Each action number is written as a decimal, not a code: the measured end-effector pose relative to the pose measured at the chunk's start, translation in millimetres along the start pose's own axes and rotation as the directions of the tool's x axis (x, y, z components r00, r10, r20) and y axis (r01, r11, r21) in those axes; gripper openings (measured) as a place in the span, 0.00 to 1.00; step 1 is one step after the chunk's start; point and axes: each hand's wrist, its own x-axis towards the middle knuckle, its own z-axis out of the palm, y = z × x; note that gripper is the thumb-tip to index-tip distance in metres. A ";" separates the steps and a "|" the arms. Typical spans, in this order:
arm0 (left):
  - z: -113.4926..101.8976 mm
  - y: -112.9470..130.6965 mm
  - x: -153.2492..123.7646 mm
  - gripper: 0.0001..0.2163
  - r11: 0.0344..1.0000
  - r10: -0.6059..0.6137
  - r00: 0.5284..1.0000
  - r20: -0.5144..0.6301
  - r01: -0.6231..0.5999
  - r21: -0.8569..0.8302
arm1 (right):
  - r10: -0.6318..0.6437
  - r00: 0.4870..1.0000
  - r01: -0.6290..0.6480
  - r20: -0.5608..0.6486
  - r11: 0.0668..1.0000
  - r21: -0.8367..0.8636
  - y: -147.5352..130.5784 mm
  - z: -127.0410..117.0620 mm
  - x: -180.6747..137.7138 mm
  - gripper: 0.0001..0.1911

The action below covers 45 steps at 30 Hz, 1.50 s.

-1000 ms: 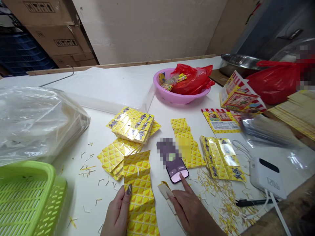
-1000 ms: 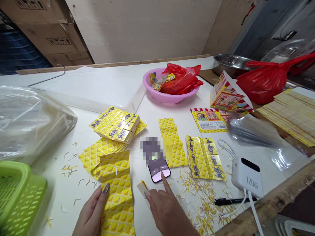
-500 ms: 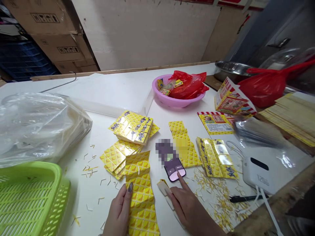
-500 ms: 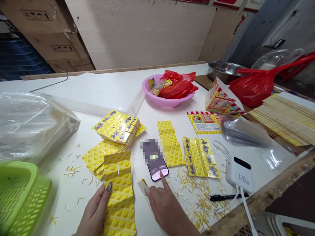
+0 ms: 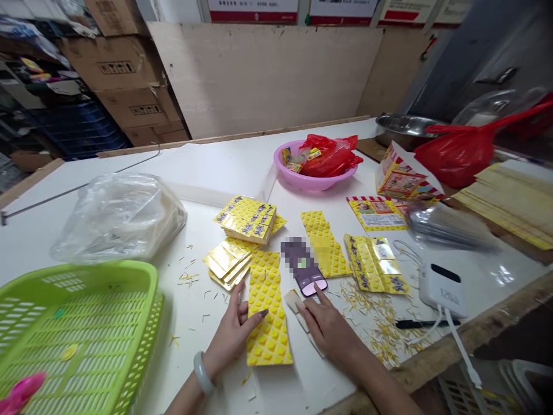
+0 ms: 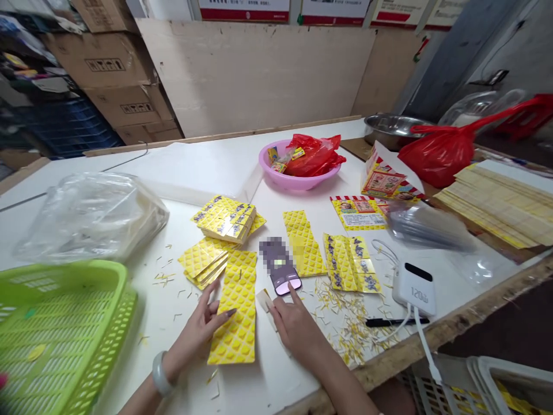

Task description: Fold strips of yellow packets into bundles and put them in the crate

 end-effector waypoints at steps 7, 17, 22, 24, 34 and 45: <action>-4.8 1.9 0.1 0.48 0.997 0.035 0.998 0.048 -0.038 0.060 | -0.006 1.000 0.006 -0.009 1.000 -0.006 0.9 -0.9 0.5 0.11; -5.2 -4.1 8.3 0.16 0.856 0.057 0.991 -0.118 0.012 0.516 | -0.009 1.000 0.010 -0.024 1.000 0.022 0.5 -1.4 0.2 0.11; -4.0 -6.3 7.6 0.13 0.834 0.165 0.981 -0.098 -0.086 0.544 | -0.017 0.999 0.018 -0.027 0.999 0.033 1.3 0.4 -0.5 0.11; -2.9 -6.3 7.0 0.12 0.816 0.200 0.975 -0.096 -0.112 0.567 | -0.009 1.000 0.010 -0.026 0.999 0.035 1.3 0.4 -0.7 0.11; -4.3 -5.4 3.8 0.35 0.990 0.081 0.996 -0.046 -0.075 0.119 | -0.014 1.000 0.013 0.017 0.998 0.056 2.0 2.5 -1.1 0.10; -7.3 -8.6 5.0 0.29 0.988 0.126 0.988 -0.091 -0.117 0.104 | -0.025 1.000 0.024 0.012 0.997 0.068 3.4 4.6 -1.5 0.09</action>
